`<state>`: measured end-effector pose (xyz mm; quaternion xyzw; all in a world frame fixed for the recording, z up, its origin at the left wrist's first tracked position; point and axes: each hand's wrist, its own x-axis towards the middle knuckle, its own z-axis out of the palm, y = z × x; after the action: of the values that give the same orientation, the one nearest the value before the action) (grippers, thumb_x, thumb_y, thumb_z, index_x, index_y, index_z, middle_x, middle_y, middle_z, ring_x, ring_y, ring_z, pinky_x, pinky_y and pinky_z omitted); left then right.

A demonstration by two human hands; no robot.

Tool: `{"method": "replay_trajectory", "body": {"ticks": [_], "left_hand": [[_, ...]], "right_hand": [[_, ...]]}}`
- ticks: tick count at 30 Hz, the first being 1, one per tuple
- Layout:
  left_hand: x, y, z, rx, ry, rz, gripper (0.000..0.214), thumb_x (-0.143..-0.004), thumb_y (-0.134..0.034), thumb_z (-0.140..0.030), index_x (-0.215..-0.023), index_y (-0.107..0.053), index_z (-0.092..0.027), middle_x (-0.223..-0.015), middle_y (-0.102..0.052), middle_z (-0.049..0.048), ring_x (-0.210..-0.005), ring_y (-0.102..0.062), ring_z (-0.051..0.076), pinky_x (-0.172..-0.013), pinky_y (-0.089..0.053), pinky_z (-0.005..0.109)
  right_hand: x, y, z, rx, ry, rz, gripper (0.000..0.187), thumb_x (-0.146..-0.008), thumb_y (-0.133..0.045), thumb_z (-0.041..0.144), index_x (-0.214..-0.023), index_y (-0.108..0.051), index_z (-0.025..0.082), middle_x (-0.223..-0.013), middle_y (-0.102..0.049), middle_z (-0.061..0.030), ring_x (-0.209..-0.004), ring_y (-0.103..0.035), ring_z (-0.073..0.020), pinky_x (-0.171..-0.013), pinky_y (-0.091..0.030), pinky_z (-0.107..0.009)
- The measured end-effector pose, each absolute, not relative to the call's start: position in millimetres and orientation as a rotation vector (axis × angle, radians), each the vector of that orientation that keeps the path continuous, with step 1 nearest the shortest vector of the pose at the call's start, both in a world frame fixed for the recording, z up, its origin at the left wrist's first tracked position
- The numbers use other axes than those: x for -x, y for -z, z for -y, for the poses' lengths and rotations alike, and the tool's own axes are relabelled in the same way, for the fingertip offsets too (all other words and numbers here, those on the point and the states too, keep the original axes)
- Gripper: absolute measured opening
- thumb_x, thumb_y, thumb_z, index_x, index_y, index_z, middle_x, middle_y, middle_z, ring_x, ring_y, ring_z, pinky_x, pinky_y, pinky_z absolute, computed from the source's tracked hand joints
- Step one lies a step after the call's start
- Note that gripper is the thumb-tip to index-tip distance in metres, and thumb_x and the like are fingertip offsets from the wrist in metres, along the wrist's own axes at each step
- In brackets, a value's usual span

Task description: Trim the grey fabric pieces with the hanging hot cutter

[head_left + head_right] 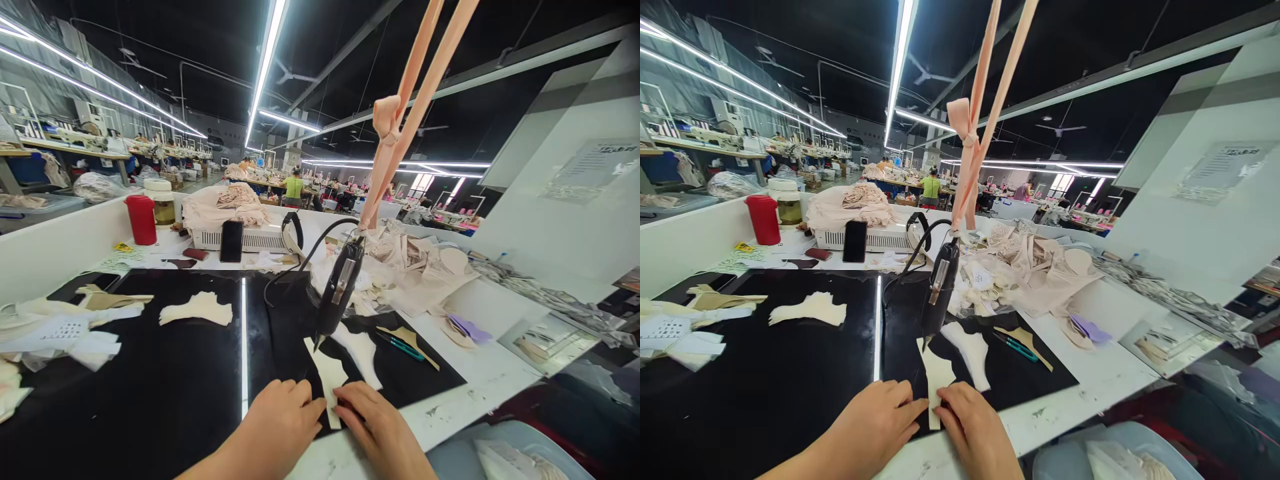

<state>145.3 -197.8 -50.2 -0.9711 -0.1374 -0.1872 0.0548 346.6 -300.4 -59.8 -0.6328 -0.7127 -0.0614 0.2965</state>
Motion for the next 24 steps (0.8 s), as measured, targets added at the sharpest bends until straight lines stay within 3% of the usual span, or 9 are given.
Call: {"method": "replay_trajectory", "body": {"ticks": [7,14,20,24], "left_hand": [[-148,55,198,2.927,0.543,0.44,0.009,-0.102,-0.061,-0.029,-0.108,-0.063,-0.023,-0.086,-0.065,0.0005,-0.073,-0.063,0.022,-0.058,-0.038,0.035],[-148,60,201,2.922,0.461,0.438,0.011,-0.103,-0.061,-0.033,-0.105,-0.062,-0.023,-0.084,-0.061,0.0013,-0.075,-0.061,0.024,-0.058,-0.037,0.035],[-149,53,204,2.932,0.414,0.536,0.025,-0.1,-0.066,-0.037,-0.121,-0.06,-0.026,-0.085,-0.062,0.0001,-0.073,-0.062,0.023,-0.058,-0.036,0.034],[-150,56,202,2.908,0.423,0.446,0.024,-0.098,-0.069,-0.035,-0.118,-0.062,-0.024,-0.084,-0.063,0.0005,-0.074,-0.062,0.023,-0.057,-0.035,0.033]], "right_hand": [[-346,87,295,1.674,0.288,1.881,0.047,-0.11,-0.027,0.033,-0.093,-0.069,0.022,-0.089,-0.072,-0.0095,-0.077,-0.071,-0.0247,-0.071,-0.057,-0.037],[-342,57,300,1.709,0.024,1.828,0.024,-0.104,-0.047,0.021,-0.094,-0.068,0.024,-0.091,-0.069,-0.0033,-0.081,-0.07,-0.0169,-0.075,-0.056,-0.026],[-338,46,301,1.731,-0.301,1.616,0.026,-0.101,-0.051,0.027,-0.086,-0.072,0.024,-0.088,-0.068,-0.0035,-0.081,-0.067,-0.0192,-0.075,-0.051,-0.029],[-336,45,298,1.705,-0.381,1.498,0.024,-0.096,-0.056,0.032,-0.081,-0.074,0.025,-0.084,-0.067,-0.0037,-0.078,-0.064,-0.0205,-0.073,-0.048,-0.03]]}}
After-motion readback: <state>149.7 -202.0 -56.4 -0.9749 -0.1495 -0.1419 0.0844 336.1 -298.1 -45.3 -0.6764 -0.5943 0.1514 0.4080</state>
